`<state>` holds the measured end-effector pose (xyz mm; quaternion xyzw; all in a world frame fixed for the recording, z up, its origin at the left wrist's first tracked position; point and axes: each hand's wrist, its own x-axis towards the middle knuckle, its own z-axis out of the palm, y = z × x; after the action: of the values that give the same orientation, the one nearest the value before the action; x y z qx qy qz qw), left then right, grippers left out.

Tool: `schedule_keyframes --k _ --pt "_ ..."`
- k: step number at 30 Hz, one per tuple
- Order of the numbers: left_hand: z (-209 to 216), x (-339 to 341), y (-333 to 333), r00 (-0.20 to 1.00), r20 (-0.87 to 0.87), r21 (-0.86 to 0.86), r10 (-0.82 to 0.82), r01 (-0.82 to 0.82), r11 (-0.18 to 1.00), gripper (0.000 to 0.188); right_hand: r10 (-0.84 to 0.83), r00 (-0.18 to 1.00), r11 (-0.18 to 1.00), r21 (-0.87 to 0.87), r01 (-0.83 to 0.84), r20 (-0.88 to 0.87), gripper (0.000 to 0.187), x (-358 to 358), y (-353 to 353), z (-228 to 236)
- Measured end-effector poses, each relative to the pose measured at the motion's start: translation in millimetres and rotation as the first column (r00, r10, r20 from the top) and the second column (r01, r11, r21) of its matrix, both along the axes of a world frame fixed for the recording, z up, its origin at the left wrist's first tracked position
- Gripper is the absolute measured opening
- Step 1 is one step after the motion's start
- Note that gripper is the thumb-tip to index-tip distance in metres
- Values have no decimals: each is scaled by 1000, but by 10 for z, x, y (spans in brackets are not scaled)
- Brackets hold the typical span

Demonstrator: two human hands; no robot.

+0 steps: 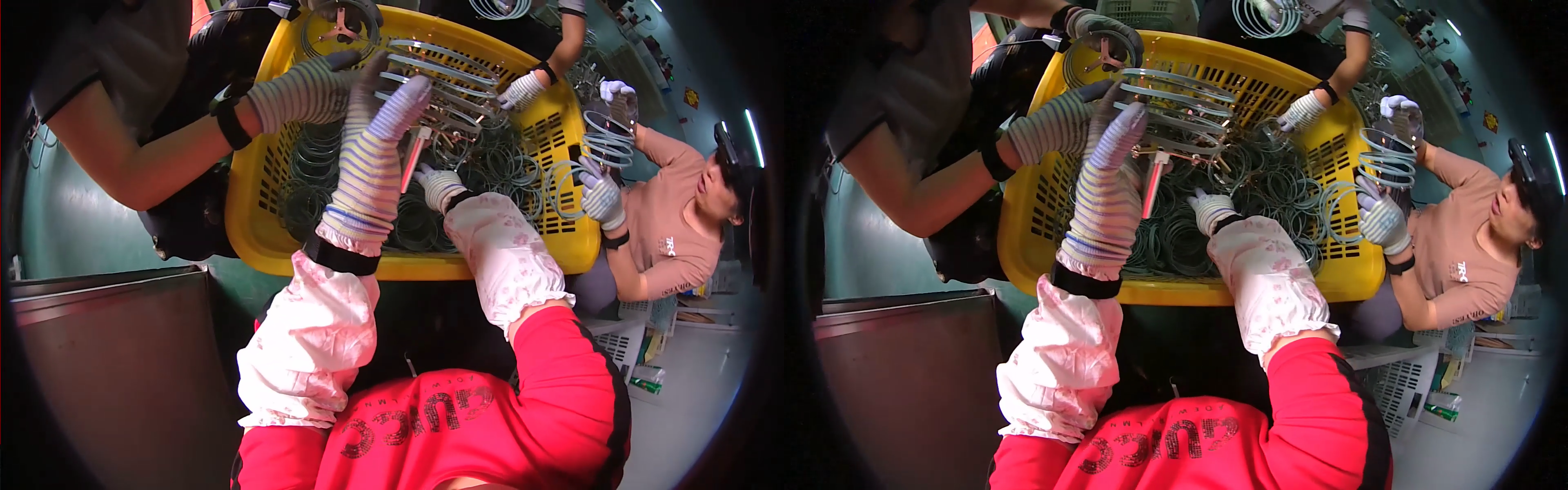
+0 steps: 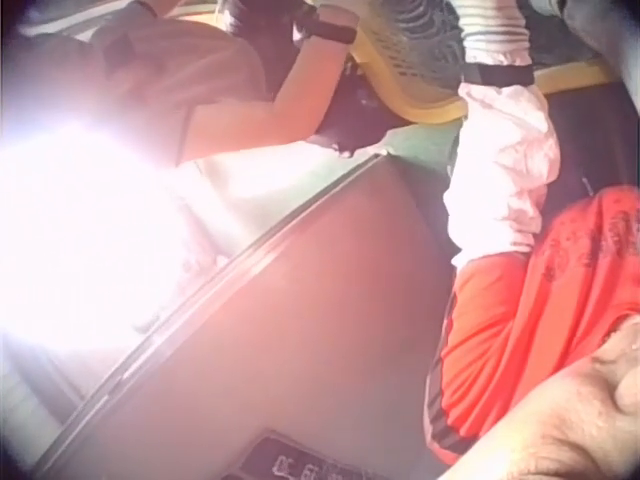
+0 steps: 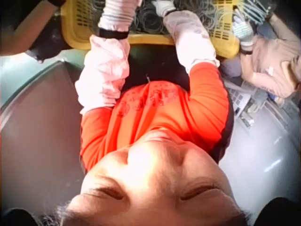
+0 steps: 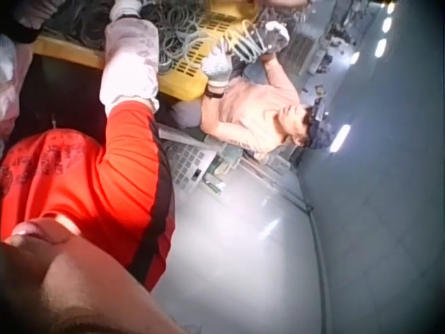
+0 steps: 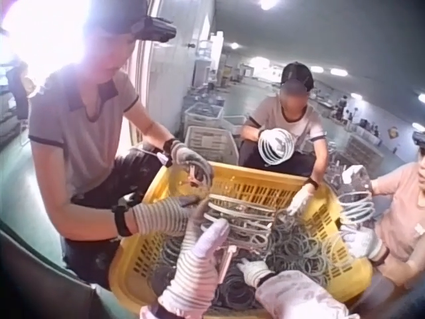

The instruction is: The recorder and several other people are sorting through a yellow basket of metal coils and springs, separating specific parts and placing them into other containers.

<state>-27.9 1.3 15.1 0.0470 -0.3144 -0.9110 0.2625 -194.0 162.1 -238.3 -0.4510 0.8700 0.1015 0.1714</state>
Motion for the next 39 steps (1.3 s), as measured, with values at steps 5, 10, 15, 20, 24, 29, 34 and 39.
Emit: schedule_keyframes --k 5,10,15,20,24,29,34,39 --pt "31 -27 -4 1000 -14 9 -17 17 1000 82 -32 999 901 434 13 36 31 -97 1 66" --pt "51 114 -158 998 -12 -1 67 -67 998 79 -169 972 887 -405 221 162 34 149 -119 994" --pt "-52 -24 -111 999 -45 -46 -4 1 999 73 -379 914 567 -745 351 142 37 -50 349 1600" --pt "-1 83 -92 999 -23 -175 42 -45 983 74 -350 686 23 -726 687 638 42 330 442 2050" --pt "-63 100 -68 999 -23 -220 39 -43 975 79 -67 576 -391 -553 736 814 38 301 536 2066" --pt "-61 141 -24 997 48 -451 -62 77 889 79 381 381 -274 -291 917 842 29 383 572 2100" --pt "-125 171 99 989 63 -582 -135 146 800 85 504 247 -81 -240 967 828 32 326 476 1925" --pt "-144 173 109 978 121 -735 -168 202 647 85 511 161 89 -239 967 844 40 387 452 2024"
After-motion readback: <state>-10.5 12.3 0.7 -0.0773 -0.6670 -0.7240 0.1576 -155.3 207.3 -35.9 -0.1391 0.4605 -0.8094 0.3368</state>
